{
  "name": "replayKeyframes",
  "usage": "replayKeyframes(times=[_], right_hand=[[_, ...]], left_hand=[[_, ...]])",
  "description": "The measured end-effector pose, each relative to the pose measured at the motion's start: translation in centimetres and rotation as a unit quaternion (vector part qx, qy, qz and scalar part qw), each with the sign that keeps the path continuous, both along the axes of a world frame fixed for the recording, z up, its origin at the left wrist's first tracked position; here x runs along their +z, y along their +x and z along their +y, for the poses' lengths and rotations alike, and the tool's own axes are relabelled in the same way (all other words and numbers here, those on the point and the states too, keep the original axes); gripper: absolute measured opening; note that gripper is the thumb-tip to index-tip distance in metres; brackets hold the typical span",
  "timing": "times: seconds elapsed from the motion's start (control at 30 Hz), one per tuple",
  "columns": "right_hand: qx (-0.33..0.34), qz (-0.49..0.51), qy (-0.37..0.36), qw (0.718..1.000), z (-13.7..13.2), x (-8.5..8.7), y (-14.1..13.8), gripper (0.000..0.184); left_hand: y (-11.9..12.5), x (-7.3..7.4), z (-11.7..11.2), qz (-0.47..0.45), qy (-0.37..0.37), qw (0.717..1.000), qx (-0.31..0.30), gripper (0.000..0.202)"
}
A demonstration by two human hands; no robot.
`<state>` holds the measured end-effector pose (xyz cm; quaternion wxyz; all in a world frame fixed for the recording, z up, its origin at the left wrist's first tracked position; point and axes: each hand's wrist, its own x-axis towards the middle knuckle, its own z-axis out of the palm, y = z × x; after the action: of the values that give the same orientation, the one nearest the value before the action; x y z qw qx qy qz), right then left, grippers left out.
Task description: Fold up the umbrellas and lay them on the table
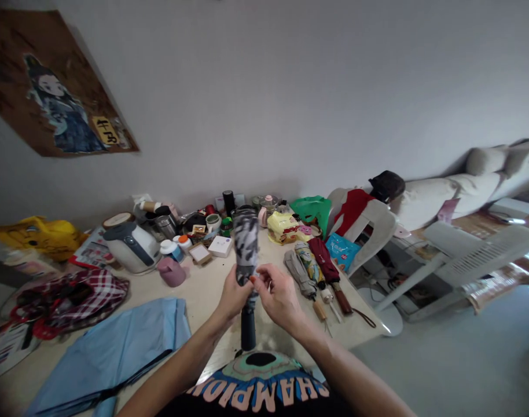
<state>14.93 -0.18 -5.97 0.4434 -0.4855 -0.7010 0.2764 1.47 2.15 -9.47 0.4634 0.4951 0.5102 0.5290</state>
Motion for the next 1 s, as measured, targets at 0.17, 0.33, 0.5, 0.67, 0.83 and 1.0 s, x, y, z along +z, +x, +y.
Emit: replayKeyframes(times=[0.17, 0.33, 0.5, 0.67, 0.83, 1.0], right_hand=[[0.073, -0.035, -0.145, 0.986, 0.1, -5.9, 0.8, 0.061], [-0.066, -0.086, -0.146, 0.983, 0.9, -12.5, 3.5, 0.032], [-0.209, -0.249, -0.233, 0.917, 3.1, -15.7, 10.9, 0.034], [-0.265, -0.315, -0.296, 0.862, 4.3, -17.2, 16.2, 0.035], [-0.287, -0.367, -0.275, 0.841, 4.2, -17.3, 16.3, 0.051], [-0.324, -0.399, -0.168, 0.841, 4.2, -15.6, 14.4, 0.061]], left_hand=[[0.7, -1.9, 1.0, -0.116, -0.011, 0.992, 0.047, 0.042], [0.4, -4.2, 0.3, -0.051, -0.094, 0.986, -0.127, 0.065], [-3.2, -7.7, 0.0, 0.043, -0.122, 0.982, -0.138, 0.055], [-8.3, -12.4, -0.7, 0.118, -0.119, 0.986, 0.018, 0.050], [-14.2, -14.9, -2.8, 0.181, -0.129, 0.962, 0.159, 0.049], [-20.2, -15.3, -7.8, 0.353, -0.150, 0.860, 0.337, 0.049]])
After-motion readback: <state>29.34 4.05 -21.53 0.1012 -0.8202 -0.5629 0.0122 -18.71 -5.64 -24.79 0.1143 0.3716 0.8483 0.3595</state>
